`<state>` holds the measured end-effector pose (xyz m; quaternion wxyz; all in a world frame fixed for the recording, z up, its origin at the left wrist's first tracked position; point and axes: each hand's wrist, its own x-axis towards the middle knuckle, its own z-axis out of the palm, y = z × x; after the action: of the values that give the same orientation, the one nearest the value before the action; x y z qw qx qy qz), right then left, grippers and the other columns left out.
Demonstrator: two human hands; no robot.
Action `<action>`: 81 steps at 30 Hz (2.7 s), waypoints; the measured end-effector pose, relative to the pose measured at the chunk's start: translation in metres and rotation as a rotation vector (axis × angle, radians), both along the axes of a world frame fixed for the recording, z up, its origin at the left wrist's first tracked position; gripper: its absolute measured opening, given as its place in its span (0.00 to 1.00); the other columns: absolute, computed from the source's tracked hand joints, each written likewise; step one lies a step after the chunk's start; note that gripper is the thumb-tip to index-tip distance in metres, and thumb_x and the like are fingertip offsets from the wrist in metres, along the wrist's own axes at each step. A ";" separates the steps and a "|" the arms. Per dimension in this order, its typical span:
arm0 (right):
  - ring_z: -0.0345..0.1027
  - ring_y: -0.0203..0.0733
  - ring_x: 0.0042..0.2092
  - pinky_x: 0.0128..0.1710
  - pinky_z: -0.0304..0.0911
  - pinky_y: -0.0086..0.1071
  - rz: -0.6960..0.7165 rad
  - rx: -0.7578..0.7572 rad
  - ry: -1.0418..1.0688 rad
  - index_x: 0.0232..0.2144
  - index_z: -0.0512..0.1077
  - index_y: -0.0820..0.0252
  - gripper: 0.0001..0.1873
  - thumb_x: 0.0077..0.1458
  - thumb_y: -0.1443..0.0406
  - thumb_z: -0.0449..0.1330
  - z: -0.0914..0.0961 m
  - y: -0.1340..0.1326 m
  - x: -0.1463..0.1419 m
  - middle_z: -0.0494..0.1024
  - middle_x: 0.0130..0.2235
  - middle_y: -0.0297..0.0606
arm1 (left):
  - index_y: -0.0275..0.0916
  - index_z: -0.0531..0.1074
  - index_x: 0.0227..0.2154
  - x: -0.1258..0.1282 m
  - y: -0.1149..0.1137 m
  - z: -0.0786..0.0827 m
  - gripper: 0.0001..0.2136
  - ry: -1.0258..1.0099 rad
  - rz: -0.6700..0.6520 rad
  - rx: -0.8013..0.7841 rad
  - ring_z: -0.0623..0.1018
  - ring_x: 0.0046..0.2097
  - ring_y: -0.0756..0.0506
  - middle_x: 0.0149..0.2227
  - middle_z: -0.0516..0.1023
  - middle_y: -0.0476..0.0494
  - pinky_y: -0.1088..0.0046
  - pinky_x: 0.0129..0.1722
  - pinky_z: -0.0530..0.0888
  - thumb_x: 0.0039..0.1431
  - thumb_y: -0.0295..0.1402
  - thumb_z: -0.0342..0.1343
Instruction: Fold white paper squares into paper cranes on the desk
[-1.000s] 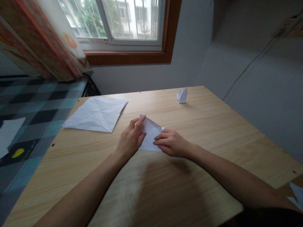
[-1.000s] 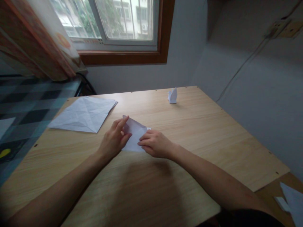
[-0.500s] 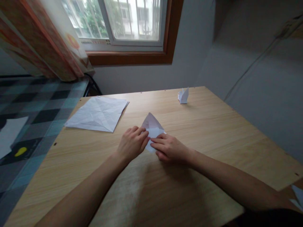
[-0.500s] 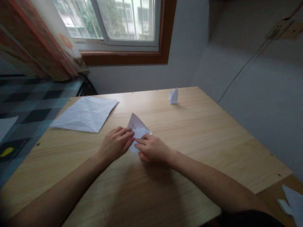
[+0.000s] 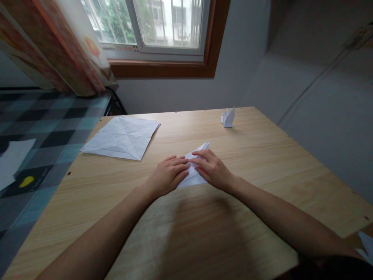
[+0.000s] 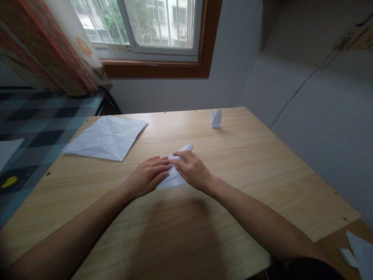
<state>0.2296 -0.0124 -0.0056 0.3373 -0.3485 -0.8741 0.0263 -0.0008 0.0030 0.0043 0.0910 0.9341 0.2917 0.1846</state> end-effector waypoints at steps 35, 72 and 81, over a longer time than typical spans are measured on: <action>0.72 0.48 0.43 0.47 0.66 0.43 -0.258 -0.312 0.161 0.36 0.77 0.59 0.08 0.54 0.70 0.59 -0.001 0.004 0.012 0.81 0.37 0.41 | 0.38 0.58 0.63 0.000 -0.005 -0.001 0.37 -0.044 0.104 -0.003 0.68 0.60 0.33 0.62 0.66 0.29 0.51 0.57 0.68 0.55 0.48 0.63; 0.72 0.38 0.35 0.36 0.70 0.34 0.129 -0.961 1.025 0.53 0.63 0.50 0.29 0.50 0.57 0.66 0.004 -0.011 -0.018 0.77 0.38 0.33 | 0.39 0.71 0.54 0.022 -0.030 0.009 0.19 -0.210 0.251 0.013 0.77 0.42 0.41 0.43 0.79 0.39 0.62 0.44 0.74 0.64 0.41 0.53; 0.73 0.42 0.40 0.41 0.71 0.37 0.040 -0.878 0.930 0.50 0.64 0.54 0.31 0.45 0.59 0.70 -0.006 -0.007 -0.022 0.76 0.42 0.36 | 0.38 0.74 0.35 0.029 -0.023 -0.003 0.14 -0.965 0.450 -0.730 0.78 0.31 0.45 0.31 0.80 0.48 0.68 0.33 0.76 0.50 0.41 0.64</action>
<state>0.2077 -0.0192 -0.0111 0.5065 -0.3900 -0.5508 0.5366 0.0281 -0.0198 0.0011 0.4828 0.5713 0.4507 0.4873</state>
